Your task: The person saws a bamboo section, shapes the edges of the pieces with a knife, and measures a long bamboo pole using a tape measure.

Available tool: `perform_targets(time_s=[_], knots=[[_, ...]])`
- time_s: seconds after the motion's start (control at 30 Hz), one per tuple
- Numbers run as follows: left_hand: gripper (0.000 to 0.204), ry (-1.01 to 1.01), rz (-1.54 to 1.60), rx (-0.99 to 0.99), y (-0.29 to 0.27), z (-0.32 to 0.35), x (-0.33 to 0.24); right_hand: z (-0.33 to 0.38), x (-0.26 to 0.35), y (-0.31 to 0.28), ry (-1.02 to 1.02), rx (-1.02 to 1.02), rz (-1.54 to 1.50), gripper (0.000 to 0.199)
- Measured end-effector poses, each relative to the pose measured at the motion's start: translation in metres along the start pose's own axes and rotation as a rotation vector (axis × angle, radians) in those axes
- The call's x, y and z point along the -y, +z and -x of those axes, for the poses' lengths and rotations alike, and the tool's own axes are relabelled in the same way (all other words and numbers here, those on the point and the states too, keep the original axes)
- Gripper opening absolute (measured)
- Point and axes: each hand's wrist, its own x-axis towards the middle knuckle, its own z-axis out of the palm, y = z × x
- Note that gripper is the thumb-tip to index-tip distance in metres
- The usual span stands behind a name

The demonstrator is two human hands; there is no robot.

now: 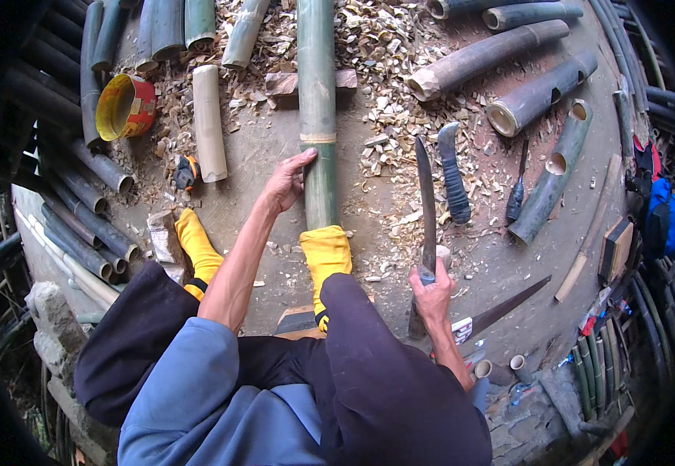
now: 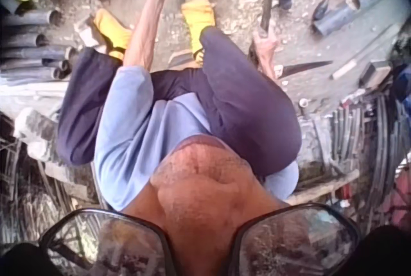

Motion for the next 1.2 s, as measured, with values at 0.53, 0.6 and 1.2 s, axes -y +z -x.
perform_targets(time_s=[0.53, 0.6, 1.2], knots=[[0.059, 0.652, -0.323, -1.251, -0.055, 0.052, -0.011, -0.021, 0.018, 0.018, -0.057, 0.015, 0.08, 0.026], [0.076, 0.469, -0.755, -1.457, -0.075, 0.056, -0.022, -0.02, 0.013, 0.021, -0.051, 0.005, 0.061, 0.032], [0.073, 0.455, -0.135, 0.386, 0.058, 0.084, -0.059, -0.039, 0.126, 0.023, -0.489, -0.016, -0.104, 0.08]])
